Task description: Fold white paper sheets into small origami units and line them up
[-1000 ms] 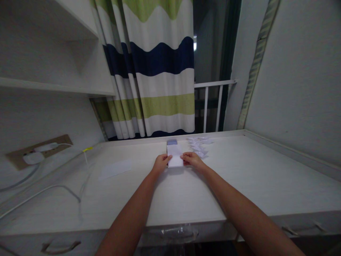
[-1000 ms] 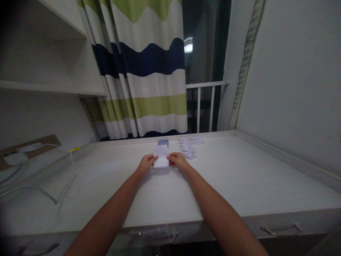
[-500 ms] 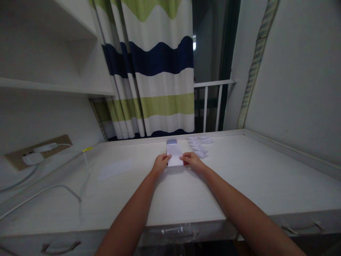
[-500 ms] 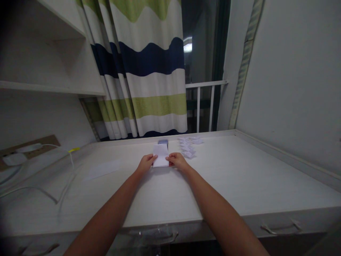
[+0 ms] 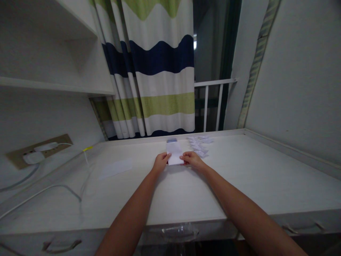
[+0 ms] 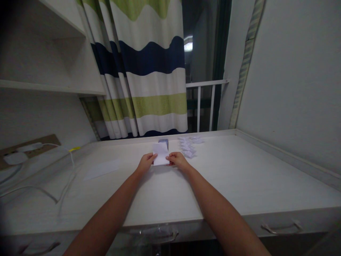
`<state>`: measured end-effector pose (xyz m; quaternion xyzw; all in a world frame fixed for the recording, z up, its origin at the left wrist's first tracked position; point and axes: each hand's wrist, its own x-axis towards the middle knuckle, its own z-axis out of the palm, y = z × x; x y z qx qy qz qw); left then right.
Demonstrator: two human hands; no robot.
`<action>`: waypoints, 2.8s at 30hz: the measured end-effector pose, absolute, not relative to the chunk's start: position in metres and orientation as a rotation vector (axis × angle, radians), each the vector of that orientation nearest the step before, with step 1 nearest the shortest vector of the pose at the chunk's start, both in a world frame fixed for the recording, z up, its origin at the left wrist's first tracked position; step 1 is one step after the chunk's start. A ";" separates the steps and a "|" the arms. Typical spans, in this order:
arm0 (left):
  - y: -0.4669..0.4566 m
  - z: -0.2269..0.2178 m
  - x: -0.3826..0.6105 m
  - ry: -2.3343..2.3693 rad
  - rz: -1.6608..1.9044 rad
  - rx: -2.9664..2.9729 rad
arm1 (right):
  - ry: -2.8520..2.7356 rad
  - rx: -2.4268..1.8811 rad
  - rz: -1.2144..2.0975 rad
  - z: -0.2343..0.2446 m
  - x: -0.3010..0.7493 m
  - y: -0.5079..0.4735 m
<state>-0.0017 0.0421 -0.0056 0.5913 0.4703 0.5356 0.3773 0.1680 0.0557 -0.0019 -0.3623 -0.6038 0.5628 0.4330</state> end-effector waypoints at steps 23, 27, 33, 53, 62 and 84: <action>0.041 -0.003 -0.006 1.303 1.488 1.570 | -1.497 -0.802 1.508 0.002 0.166 0.050; 0.040 -0.003 -0.004 1.222 1.371 1.570 | -1.464 -0.804 1.421 0.001 0.166 0.053; 0.040 -0.004 -0.001 1.166 1.323 1.556 | -1.408 -0.820 1.374 0.000 0.167 0.057; 0.034 0.001 0.002 1.138 1.250 1.552 | -1.283 -0.794 1.293 0.006 0.169 0.057; 0.038 -0.005 -0.001 1.117 1.225 1.585 | -1.266 -0.777 1.264 0.007 0.171 0.056; 0.036 -0.005 0.000 1.077 1.149 1.592 | -1.248 -0.737 1.170 0.003 0.172 0.063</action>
